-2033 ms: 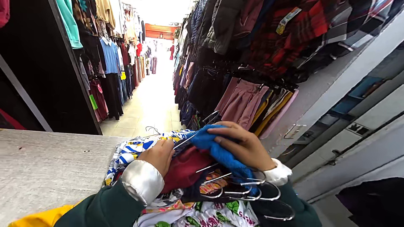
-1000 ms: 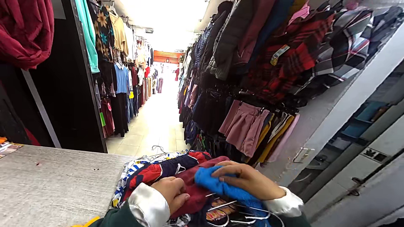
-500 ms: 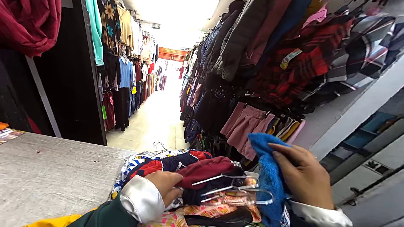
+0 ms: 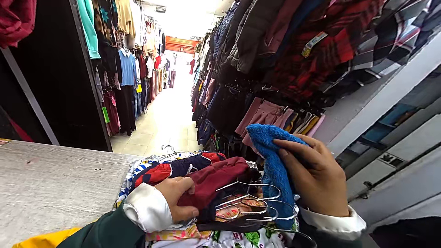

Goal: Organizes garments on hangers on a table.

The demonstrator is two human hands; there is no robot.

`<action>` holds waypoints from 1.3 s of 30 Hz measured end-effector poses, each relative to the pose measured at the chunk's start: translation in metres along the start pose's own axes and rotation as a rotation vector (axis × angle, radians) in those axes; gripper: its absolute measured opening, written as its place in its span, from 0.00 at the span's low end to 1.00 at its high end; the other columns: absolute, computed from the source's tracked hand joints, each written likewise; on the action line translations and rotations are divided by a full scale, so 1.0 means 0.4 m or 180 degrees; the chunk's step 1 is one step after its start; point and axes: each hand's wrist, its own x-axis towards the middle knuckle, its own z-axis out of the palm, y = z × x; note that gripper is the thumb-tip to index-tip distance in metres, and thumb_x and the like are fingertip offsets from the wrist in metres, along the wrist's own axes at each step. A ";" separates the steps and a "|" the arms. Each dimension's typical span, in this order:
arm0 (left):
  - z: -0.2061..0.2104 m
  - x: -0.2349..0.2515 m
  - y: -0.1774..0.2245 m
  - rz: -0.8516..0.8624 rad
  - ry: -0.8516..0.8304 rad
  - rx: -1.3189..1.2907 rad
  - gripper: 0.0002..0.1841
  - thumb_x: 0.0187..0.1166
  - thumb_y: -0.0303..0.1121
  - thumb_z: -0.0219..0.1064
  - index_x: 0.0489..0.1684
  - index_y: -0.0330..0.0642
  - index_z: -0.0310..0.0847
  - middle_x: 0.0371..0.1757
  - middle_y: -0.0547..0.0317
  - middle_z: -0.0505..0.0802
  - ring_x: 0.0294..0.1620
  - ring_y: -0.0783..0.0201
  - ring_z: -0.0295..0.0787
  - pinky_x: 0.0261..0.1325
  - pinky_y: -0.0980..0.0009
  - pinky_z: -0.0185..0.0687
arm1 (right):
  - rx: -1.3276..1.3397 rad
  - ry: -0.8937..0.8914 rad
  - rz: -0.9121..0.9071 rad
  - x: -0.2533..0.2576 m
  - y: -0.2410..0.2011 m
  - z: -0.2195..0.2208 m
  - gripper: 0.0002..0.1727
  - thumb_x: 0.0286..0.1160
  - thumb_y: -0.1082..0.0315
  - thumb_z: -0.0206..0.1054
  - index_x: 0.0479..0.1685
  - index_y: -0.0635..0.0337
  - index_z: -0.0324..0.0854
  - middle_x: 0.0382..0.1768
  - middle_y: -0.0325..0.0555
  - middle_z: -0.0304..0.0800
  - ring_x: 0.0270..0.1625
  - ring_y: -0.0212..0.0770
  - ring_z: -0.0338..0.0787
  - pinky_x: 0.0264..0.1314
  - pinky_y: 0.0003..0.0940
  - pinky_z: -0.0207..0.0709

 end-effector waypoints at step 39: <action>-0.069 0.037 -0.180 -0.1509 0.2249 0.0551 0.26 0.84 0.28 0.63 0.82 0.33 0.71 0.87 0.35 0.69 0.85 0.36 0.68 0.83 0.40 0.65 | -0.0385 -0.0575 0.0345 -0.013 0.121 0.058 0.17 0.77 0.59 0.64 0.59 0.51 0.91 0.66 0.53 0.86 0.67 0.53 0.85 0.65 0.57 0.80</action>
